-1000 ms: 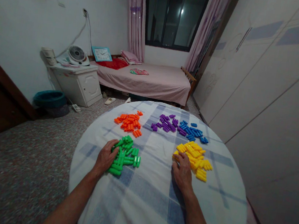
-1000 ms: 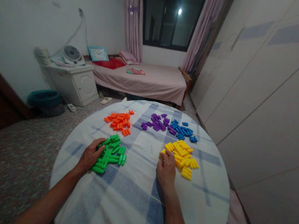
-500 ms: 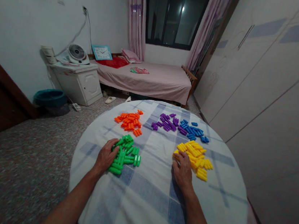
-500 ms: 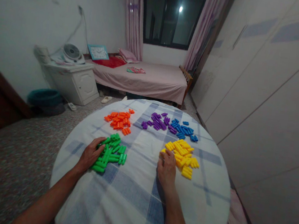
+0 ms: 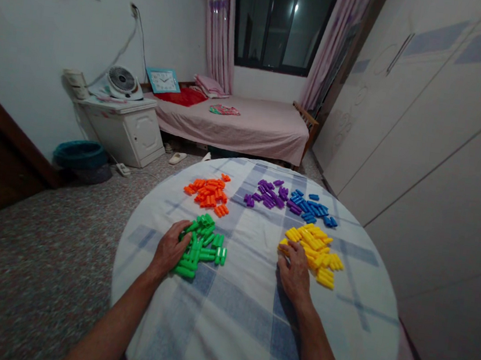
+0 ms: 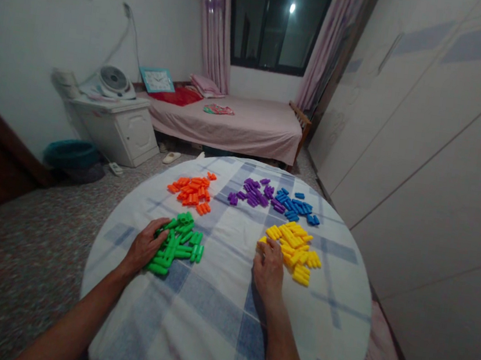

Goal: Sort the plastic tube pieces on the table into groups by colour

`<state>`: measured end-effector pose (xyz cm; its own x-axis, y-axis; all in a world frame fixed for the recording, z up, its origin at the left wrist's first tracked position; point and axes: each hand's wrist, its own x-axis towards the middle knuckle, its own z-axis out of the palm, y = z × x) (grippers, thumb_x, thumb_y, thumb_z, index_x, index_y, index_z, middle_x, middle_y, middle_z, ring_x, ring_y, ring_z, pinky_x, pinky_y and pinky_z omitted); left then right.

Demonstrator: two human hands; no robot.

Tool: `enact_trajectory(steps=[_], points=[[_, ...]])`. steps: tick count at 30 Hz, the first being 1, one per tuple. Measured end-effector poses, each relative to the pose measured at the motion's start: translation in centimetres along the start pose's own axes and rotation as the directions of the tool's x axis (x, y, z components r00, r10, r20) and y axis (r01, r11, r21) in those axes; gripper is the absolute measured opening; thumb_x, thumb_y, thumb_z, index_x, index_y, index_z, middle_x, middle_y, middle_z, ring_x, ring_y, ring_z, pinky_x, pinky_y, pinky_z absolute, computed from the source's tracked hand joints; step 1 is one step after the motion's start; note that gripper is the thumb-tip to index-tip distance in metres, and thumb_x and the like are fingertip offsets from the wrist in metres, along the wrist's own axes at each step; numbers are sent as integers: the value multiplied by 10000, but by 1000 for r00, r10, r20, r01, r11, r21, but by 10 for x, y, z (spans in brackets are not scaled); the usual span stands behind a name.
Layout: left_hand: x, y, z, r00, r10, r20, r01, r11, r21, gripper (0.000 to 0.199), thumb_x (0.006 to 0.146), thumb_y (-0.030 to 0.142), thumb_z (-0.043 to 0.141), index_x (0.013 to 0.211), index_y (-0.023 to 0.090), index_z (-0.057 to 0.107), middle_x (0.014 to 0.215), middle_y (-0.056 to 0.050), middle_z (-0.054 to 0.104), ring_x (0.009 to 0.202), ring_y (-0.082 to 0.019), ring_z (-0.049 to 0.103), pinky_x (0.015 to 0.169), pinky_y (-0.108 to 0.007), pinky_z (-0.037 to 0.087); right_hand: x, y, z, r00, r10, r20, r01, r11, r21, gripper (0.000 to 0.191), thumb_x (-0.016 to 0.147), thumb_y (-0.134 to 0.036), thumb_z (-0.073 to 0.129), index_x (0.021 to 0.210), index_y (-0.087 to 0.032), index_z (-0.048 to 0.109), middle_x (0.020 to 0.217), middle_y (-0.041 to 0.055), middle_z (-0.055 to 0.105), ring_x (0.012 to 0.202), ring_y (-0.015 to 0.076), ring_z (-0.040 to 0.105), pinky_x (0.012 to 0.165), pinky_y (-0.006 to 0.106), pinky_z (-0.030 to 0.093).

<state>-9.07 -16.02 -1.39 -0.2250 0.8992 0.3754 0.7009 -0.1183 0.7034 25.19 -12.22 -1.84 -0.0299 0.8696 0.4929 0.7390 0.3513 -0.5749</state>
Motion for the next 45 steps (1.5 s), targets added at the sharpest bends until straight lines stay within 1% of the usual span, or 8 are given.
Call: enact_trajectory(steps=[8,14,18,26,32,39,45], points=[[0,1,-1,1000,8,6,-8,1000,6,347,834,330,429,1124,197,566,1187,-78,564,1132,-203,516,1036,-396,373,0,-2,-1,1000,-11,1,11,1000,5,263,794,-235,433,978,-195,616,1139,101,517,1114,239,470,1017,467,360],[0,2,-2,1000,7,10,-7,1000,8,366,833,338,429,1126,169,566,1181,-93,565,1128,-211,517,1025,-396,384,1,-2,-1,1000,-19,12,19,1000,2,268,799,-238,433,983,-180,619,1146,113,516,1119,244,464,1021,466,355],[0,3,-2,1000,5,8,-5,1000,8,365,832,343,426,1120,171,571,1177,-92,569,1129,-213,518,1025,-397,383,1,-2,-1,1000,-16,18,16,1000,1,277,794,-233,435,987,-165,621,1150,119,517,1112,246,468,1016,464,360],[0,6,-3,1000,-9,17,9,1000,1,358,831,346,424,1118,186,567,1184,-89,565,1134,-214,513,1026,-405,380,1,-3,-1,1000,-12,13,12,1000,15,263,791,-232,441,976,-190,623,1149,102,518,1114,240,471,1016,463,362],[0,4,-3,1000,-4,8,4,1000,12,348,827,336,430,1112,200,575,1177,-76,572,1132,-211,518,1025,-398,384,1,-4,-1,1000,-14,4,14,1000,13,261,788,-232,443,974,-203,624,1143,94,520,1114,238,474,1017,465,361],[0,2,-3,1000,3,8,-3,1000,15,355,828,334,430,1118,188,575,1182,-83,573,1134,-210,519,1024,-395,389,2,-3,-2,1000,-26,11,26,1000,12,256,789,-229,444,970,-188,621,1139,106,522,1110,242,474,1012,463,367],[0,2,-3,1000,11,10,-11,1000,14,355,829,322,428,1127,193,571,1188,-78,569,1131,-207,519,1026,-395,387,2,-3,-2,1000,-25,10,25,999,26,262,793,-236,443,980,-201,622,1137,97,523,1117,240,474,1002,463,376]])
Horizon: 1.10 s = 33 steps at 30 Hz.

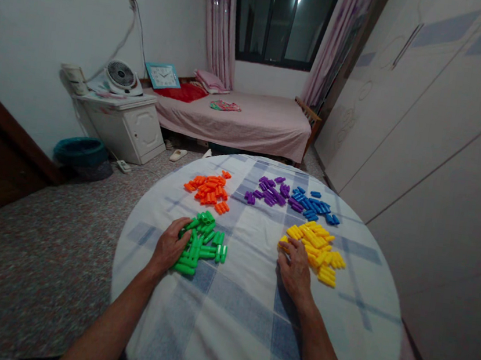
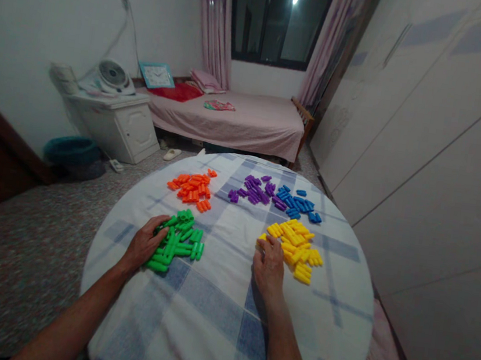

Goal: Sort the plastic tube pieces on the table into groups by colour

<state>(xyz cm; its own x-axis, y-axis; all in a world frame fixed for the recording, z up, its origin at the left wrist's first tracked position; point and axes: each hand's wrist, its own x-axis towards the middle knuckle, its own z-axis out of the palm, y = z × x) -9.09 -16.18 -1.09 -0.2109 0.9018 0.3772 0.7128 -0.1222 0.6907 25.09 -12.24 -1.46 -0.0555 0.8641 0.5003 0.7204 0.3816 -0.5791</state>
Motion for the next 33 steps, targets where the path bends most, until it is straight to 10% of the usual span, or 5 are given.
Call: enact_trajectory(steps=[24,33], points=[[0,-1,6,1000,-23,-8,24,1000,15,368,823,339,433,1121,162,553,1198,-107,549,1144,-233,506,1025,-420,384,-1,4,2,1000,-16,-2,16,1000,-19,263,796,-209,440,990,-176,615,1146,105,520,1111,232,473,1011,450,376],[10,43,61,999,9,33,-11,999,39,389,838,317,452,1184,148,503,1264,-135,509,1216,-244,451,1059,-440,339,-2,8,6,1000,-19,-22,19,1000,6,272,782,-194,445,990,-176,619,1145,109,529,1112,238,479,1016,450,372]])
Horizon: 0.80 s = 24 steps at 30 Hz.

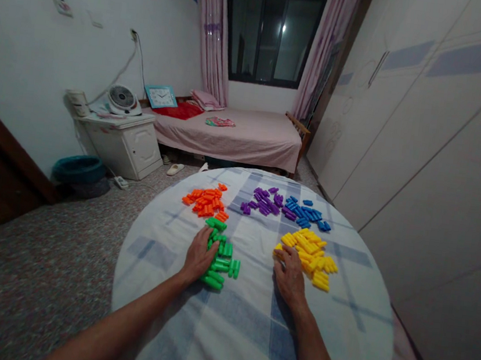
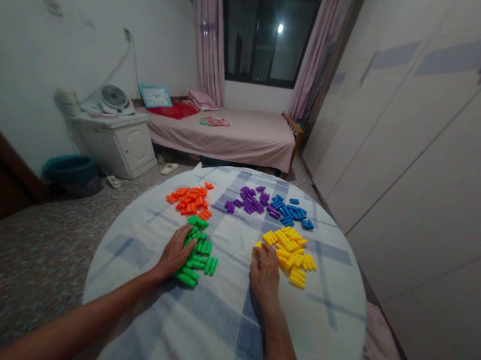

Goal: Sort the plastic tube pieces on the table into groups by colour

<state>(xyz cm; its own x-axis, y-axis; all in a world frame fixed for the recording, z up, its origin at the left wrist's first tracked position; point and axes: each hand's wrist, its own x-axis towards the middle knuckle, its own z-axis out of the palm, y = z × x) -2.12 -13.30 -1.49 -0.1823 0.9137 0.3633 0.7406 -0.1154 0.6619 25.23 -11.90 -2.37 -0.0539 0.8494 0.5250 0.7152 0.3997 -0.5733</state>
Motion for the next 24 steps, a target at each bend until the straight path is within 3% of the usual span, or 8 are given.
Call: enact_trajectory(steps=[4,8,15,19,22,24], points=[[11,32,33,996,33,83,-26,997,-77,359,844,301,462,1163,151,534,1259,-132,524,1228,-237,451,1064,-425,334,-2,-1,-1,1000,11,0,-11,1000,17,261,795,-217,456,994,-185,621,1160,109,531,1118,241,481,1011,455,379],[15,48,45,985,100,142,-75,983,-168,338,855,302,454,1128,142,571,1227,-123,560,1202,-227,476,1062,-408,336,-2,-3,-2,1000,24,-2,-23,999,30,253,810,-234,457,995,-192,624,1155,105,538,1120,239,484,1009,463,380],[11,45,39,990,98,100,-61,945,-321,318,896,296,373,1062,164,609,1169,-93,599,1137,-191,523,1036,-386,372,-2,-6,-1,995,75,-73,-73,997,28,316,801,-203,416,1060,-155,591,1136,117,539,1128,231,473,1028,452,362],[9,48,29,981,104,163,-44,941,-336,350,897,342,378,1105,166,597,1199,-99,579,1177,-202,497,1056,-400,351,-4,-7,-2,989,93,-119,-94,996,-5,349,793,-190,396,1089,-141,574,1145,132,535,1144,235,464,1031,453,358],[2,46,12,943,184,276,-92,945,-313,466,853,420,482,1258,190,507,1342,-110,474,1281,-228,401,1093,-422,297,-5,-8,-2,990,110,-84,-111,994,-3,343,794,-205,402,1085,-146,574,1136,129,548,1117,240,486,1004,456,382],[-4,42,1,889,270,369,-174,947,-271,697,744,465,631,1352,205,409,1442,-126,349,1339,-267,312,1104,-441,273,-7,-10,0,992,121,-47,-120,993,16,336,788,-220,419,1079,-156,575,1122,121,561,1095,244,500,986,462,394]])
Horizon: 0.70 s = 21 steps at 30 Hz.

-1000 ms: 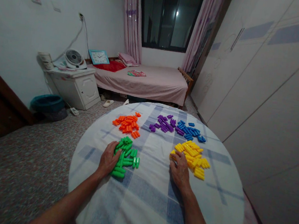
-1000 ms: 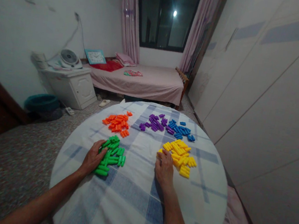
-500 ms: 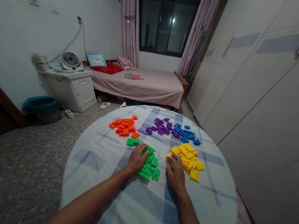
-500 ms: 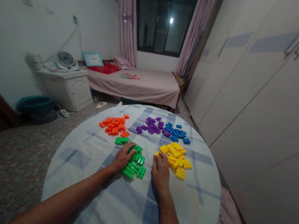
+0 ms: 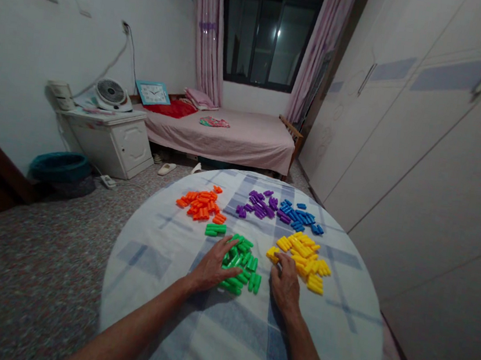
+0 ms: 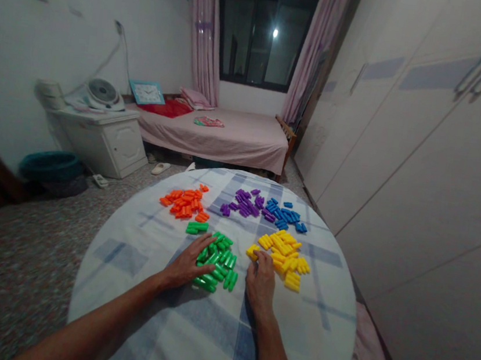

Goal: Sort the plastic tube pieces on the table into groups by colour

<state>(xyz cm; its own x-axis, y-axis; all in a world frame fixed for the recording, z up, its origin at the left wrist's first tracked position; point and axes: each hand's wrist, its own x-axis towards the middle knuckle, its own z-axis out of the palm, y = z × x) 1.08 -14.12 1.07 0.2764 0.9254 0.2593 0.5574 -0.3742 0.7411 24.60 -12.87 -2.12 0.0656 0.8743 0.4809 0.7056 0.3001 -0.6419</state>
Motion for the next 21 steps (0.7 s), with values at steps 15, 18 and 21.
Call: enact_trajectory(steps=[15,18,21], points=[[22,1,45,992,28,-120,-14,993,117,534,683,290,660,1195,195,543,1383,-141,401,1267,-306,404,1047,-476,352,-11,-55,24,988,69,139,-104,958,268,349,814,-323,483,1126,-190,567,1163,97,570,1124,227,505,1009,436,383],[41,3,49,986,-50,-159,52,999,3,458,700,237,637,1145,160,563,1338,-155,427,1256,-292,421,1055,-451,358,-3,-53,27,975,150,166,-202,911,359,414,811,-346,480,1195,-198,521,1185,95,576,1105,225,532,974,431,417],[61,8,52,982,-79,-170,66,995,-80,433,729,266,627,1142,158,558,1318,-155,436,1240,-279,442,1053,-447,363,14,-55,27,953,182,241,-273,859,432,499,816,-356,466,1288,-198,432,1225,93,568,1082,209,559,944,400,447]])
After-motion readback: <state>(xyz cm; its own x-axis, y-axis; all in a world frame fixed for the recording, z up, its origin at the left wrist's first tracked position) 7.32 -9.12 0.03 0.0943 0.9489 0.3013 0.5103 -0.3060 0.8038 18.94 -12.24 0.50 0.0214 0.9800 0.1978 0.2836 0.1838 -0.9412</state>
